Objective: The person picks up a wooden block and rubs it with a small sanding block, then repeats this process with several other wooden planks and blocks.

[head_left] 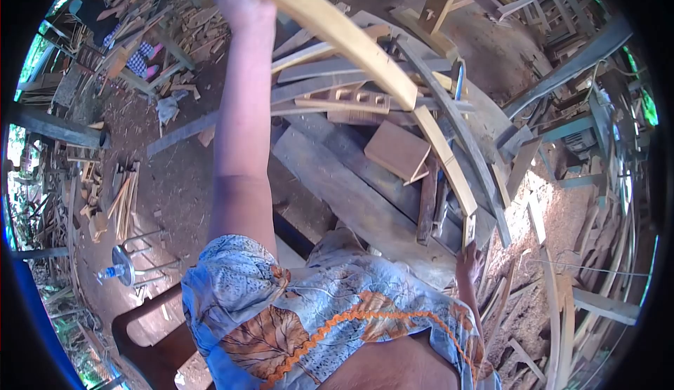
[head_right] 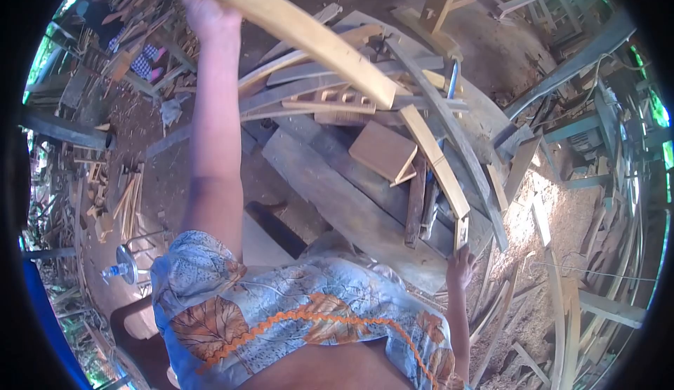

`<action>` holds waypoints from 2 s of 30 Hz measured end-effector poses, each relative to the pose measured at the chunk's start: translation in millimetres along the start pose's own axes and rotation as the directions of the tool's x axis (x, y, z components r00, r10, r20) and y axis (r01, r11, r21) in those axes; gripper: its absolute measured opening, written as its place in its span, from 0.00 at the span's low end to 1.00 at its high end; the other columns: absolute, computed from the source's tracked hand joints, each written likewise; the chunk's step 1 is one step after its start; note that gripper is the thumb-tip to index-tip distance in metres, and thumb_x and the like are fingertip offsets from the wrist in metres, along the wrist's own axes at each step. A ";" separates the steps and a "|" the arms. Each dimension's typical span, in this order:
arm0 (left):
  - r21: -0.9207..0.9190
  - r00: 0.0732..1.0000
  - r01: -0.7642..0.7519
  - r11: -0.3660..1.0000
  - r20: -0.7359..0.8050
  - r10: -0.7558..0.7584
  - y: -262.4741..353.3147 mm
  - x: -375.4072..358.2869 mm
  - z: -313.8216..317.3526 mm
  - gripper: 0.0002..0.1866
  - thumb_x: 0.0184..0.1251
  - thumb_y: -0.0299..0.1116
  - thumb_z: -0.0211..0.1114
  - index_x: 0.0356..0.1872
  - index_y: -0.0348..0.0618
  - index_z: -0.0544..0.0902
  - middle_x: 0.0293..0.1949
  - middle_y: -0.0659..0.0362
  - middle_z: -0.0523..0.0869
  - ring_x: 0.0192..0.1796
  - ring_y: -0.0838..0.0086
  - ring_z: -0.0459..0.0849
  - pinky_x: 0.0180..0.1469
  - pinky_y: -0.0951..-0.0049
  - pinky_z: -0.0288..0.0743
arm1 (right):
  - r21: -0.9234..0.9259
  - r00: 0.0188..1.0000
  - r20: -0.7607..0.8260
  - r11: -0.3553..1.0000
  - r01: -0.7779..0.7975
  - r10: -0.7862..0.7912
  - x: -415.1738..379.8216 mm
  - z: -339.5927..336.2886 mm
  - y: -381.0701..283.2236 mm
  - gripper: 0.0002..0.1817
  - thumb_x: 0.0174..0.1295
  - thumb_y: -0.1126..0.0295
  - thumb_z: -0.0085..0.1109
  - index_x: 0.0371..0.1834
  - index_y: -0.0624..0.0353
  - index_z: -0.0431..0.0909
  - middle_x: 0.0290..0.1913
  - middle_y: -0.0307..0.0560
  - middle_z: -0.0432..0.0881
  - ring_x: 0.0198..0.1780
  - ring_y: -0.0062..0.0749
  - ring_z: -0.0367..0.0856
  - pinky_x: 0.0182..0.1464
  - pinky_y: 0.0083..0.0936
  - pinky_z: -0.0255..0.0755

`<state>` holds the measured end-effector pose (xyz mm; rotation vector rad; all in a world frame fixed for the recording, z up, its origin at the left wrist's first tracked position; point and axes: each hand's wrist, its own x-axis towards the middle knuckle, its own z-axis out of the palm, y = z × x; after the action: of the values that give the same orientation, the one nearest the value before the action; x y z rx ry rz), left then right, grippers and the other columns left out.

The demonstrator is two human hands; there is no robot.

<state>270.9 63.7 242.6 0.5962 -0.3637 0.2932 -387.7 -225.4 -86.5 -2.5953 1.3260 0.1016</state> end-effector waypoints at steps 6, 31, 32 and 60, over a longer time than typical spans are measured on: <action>0.197 0.919 0.249 0.948 -0.356 -0.168 45.1 -116.8 -111.4 0.33 0.75 0.62 0.45 0.68 0.47 0.64 0.56 0.50 0.77 0.54 0.56 0.81 0.55 0.42 0.79 | -0.080 1.000 0.013 0.997 0.022 -0.021 6.1 4.3 7.3 0.42 0.57 0.52 0.64 0.74 0.52 0.59 0.60 0.59 0.70 0.59 0.60 0.67 0.62 0.51 0.63; 0.692 0.653 0.718 -0.071 -0.706 -0.273 -32.2 -278.9 -300.2 0.25 0.68 0.46 0.60 0.61 0.43 0.78 0.51 0.46 0.86 0.46 0.52 0.88 0.55 0.56 0.81 | 0.339 1.000 -0.025 0.941 -0.003 0.012 4.5 -18.5 20.9 0.42 0.51 0.52 0.68 0.68 0.63 0.68 0.51 0.55 0.70 0.52 0.52 0.74 0.52 0.46 0.72; 0.689 0.651 0.722 -0.072 -0.710 -0.268 -22.4 -277.1 -296.1 0.25 0.68 0.46 0.60 0.61 0.43 0.78 0.51 0.46 0.86 0.46 0.52 0.88 0.55 0.56 0.81 | 0.429 0.975 -0.195 0.884 0.186 -0.110 1.2 -22.0 14.6 0.40 0.51 0.54 0.67 0.66 0.65 0.69 0.47 0.52 0.69 0.46 0.43 0.75 0.42 0.45 0.75; 0.920 0.780 -0.392 0.016 0.342 -0.524 -36.0 -516.9 -145.3 0.27 0.68 0.39 0.58 0.67 0.45 0.73 0.72 0.56 0.67 0.79 0.59 0.55 0.77 0.41 0.33 | 0.103 0.382 -0.047 0.376 0.921 -0.923 10.0 22.5 -212.1 0.36 0.68 0.60 0.54 0.71 0.73 0.56 0.72 0.70 0.60 0.73 0.65 0.59 0.73 0.55 0.52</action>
<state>-143.1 37.1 -100.1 2.3239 -0.7867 0.1862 -209.7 -108.1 -74.5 -2.7844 -0.3297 -0.1452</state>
